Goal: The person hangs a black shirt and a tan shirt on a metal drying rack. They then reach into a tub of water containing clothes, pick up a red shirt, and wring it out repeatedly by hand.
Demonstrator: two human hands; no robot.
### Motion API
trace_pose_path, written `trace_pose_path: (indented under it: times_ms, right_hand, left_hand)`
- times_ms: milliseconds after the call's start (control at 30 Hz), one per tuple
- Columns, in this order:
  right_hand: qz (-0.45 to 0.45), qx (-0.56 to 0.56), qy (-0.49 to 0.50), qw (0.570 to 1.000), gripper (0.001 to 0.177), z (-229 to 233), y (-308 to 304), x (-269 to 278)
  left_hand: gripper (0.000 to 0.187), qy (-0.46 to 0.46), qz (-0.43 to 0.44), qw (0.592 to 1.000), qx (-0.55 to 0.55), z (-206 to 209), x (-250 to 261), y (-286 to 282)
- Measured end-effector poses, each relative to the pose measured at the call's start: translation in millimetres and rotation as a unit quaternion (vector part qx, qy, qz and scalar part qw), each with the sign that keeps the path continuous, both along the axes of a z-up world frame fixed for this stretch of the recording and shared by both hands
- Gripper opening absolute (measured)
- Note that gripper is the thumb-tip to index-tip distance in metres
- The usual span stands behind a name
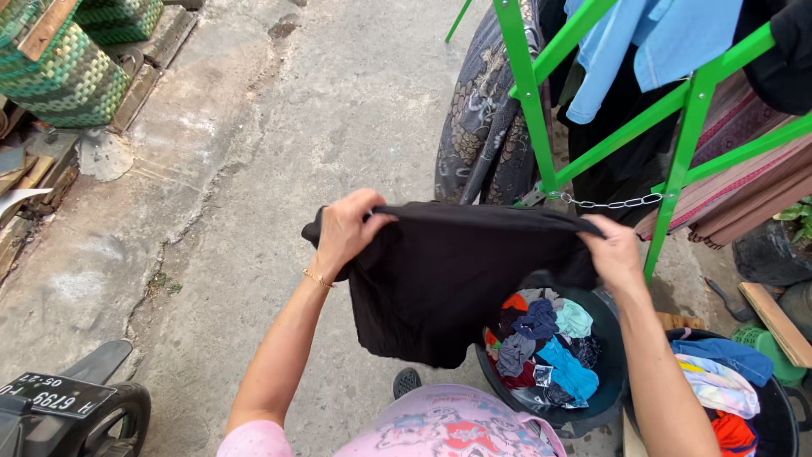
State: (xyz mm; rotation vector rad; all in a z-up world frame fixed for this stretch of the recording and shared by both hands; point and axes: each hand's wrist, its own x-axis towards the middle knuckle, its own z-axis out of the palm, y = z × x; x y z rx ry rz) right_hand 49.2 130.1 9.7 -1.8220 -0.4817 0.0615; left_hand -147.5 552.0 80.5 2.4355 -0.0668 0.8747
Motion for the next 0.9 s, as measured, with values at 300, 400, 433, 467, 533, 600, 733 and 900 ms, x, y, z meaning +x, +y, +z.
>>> trace_pose_path:
  times_ms: [300,400,433,467,533,600,733,900]
  right_hand:
    - [-0.188,0.130,-0.082,0.970,0.016,67.3,-32.8,19.0]
    - [-0.227,0.151,-0.084,0.959,0.012,83.0,-26.6,18.4]
    - [-0.238,0.175,-0.076,0.952,0.010,86.5,-20.9,16.7]
    - [-0.262,0.200,-0.093,0.940,0.013,86.3,-11.4,14.5]
    - [-0.309,0.253,-0.128,0.908,0.020,81.3,10.3,9.8]
    - [-0.163,0.025,-0.239,0.957,0.042,58.8,35.7,-6.5]
    - [-0.121,-0.027,-0.013,0.992,0.022,42.7,46.1,-3.8]
    - [-0.242,0.033,-0.076,0.967,0.014,7.4,99.6,-0.6]
  left_hand:
    - [0.073,0.282,-0.103,0.952,0.053,-38.7,-23.5,90.1]
    - [0.075,0.189,-0.200,0.960,0.045,-39.3,-20.5,102.7]
    - [0.060,0.184,-0.201,0.962,0.016,-41.6,-19.1,107.2]
    - [0.046,0.179,-0.202,0.963,-0.013,-45.1,-16.4,112.5]
    - [0.033,0.138,-0.167,0.972,-0.093,-51.3,-7.9,130.9]
    - [0.029,0.068,-0.091,0.974,-0.197,-58.7,0.3,157.9]
    - [0.031,-0.034,0.078,0.977,-0.196,-77.0,0.3,222.0]
    - [0.022,0.070,0.212,0.965,-0.140,-83.9,-16.1,261.6]
